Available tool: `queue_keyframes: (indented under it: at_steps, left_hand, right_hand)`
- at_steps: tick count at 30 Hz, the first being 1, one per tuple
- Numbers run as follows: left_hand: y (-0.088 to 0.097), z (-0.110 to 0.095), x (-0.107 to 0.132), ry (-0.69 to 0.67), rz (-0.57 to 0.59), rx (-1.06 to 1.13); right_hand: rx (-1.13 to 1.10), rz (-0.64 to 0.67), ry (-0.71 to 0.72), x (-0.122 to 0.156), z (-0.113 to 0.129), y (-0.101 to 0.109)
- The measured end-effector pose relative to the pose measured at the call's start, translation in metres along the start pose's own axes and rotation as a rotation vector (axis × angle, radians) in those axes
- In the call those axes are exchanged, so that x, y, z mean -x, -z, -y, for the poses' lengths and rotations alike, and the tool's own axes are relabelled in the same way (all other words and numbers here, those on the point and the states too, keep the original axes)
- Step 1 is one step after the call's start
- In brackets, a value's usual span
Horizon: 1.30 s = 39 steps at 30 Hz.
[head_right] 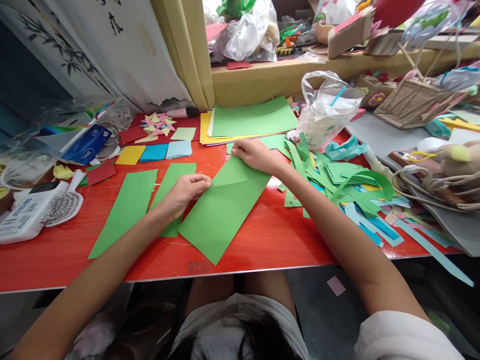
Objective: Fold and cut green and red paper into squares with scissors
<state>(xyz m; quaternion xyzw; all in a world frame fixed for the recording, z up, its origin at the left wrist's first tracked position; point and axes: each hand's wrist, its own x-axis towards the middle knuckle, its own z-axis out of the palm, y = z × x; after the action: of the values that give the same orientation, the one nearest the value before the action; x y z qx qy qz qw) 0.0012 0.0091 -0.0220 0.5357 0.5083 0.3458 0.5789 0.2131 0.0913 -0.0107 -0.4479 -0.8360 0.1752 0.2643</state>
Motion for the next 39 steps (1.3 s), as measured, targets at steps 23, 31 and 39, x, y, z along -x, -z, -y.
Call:
queue_keyframes:
  at_steps: [23,31,39]
  left_hand:
    - [0.029,-0.017,0.005,0.142,0.389,-0.541]
    - [0.024,-0.017,0.002,0.004,0.116,-0.422]
    - [0.008,-0.008,-0.001,-0.080,0.022,-0.434]
  right_hand:
    - [0.550,-0.131,-0.321,0.010,-0.097,0.036]
    - [0.089,-0.022,-0.174,0.008,-0.052,0.025]
    - [-0.223,0.239,0.032,0.009,0.016,-0.018]
